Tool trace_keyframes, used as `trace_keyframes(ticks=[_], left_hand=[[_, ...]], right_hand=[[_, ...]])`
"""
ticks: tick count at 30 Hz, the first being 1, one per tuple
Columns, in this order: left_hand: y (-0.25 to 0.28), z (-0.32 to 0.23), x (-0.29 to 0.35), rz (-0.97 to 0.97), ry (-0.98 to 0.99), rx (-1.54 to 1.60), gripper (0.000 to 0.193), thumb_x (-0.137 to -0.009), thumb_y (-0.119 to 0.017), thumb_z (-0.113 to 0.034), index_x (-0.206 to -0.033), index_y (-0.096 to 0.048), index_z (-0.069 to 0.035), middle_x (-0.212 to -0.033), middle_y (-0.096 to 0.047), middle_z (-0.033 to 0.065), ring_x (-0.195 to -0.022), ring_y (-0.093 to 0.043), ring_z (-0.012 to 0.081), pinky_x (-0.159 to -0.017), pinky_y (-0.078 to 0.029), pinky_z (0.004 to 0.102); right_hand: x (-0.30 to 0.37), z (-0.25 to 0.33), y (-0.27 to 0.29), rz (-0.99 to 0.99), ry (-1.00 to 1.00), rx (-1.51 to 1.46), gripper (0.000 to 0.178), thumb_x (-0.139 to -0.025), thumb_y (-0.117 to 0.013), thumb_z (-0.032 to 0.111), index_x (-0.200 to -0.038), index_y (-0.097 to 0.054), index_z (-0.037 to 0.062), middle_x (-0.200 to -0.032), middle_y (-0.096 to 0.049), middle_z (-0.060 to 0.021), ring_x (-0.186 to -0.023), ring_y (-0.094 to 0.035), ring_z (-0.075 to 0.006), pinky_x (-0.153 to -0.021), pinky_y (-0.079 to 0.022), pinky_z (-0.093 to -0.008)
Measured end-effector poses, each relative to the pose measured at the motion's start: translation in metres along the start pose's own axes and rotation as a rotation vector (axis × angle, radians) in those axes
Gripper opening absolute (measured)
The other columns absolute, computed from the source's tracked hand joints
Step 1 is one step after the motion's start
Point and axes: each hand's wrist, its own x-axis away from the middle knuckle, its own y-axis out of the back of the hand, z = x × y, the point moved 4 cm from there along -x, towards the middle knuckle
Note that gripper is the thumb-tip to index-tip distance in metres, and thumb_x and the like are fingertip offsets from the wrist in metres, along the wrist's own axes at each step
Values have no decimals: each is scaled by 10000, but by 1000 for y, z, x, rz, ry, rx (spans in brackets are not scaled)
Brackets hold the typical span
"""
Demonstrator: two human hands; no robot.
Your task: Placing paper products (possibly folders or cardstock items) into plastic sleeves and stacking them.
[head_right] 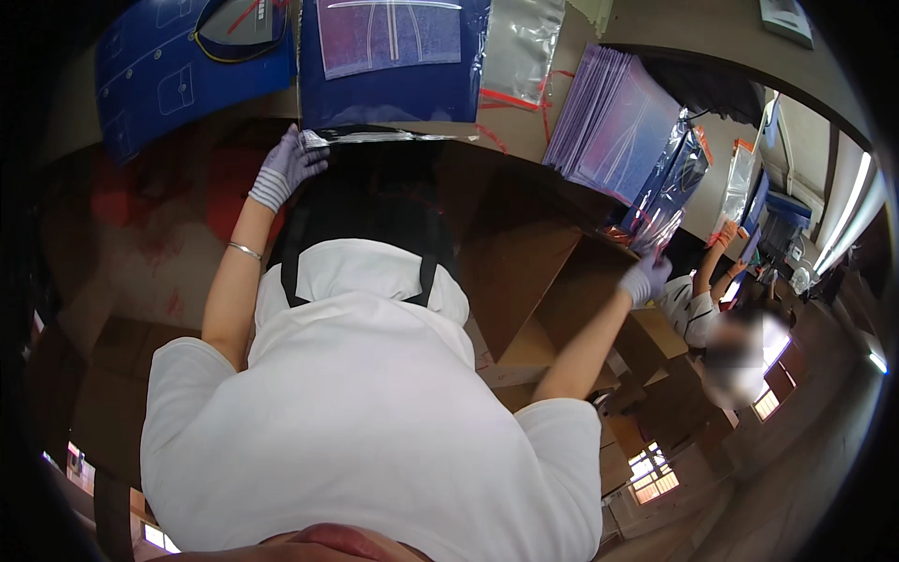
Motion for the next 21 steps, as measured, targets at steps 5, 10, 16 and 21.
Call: trace_keyframes(ticks=[5,10,16,21], left_hand=[[-4,26,-24,278,21,-138,485,-908,-412,-447,-1117,-474,-14,-1053,-568,145,-932,-573,281,-803,-493,383],[-39,-10,-13,432,-152,495,584,-926,-318,-455,-1215,-401,46,-1282,-421,229,-1215,-386,370,-1026,-311,496],[-30,-53,-9,419,-329,516,632,-912,-289,-475,-1264,-329,49,-1381,-270,239,-1294,-237,393,-1076,-194,510],[-44,-55,-22,488,-499,352,370,-911,-406,-197,-1207,-414,25,-1350,-337,205,-1285,-264,369,-1081,-215,483]], right_hand=[[110,-35,-60,1087,244,-210,317,-754,-608,173,-1035,-592,28,-961,-630,-155,-895,-618,-241,-811,-468,-317],[268,215,-61,1438,775,-647,229,-799,-545,153,-1002,-585,56,-933,-622,-159,-876,-603,-313,-768,-473,-330],[236,330,-133,1598,-143,-1065,150,-786,-477,-13,-846,-615,-1,-793,-637,-133,-568,-628,-210,-532,-533,-311],[116,307,-175,1246,3,-929,209,-831,-463,126,-916,-609,4,-833,-639,-151,-647,-625,-202,-567,-503,-319]])
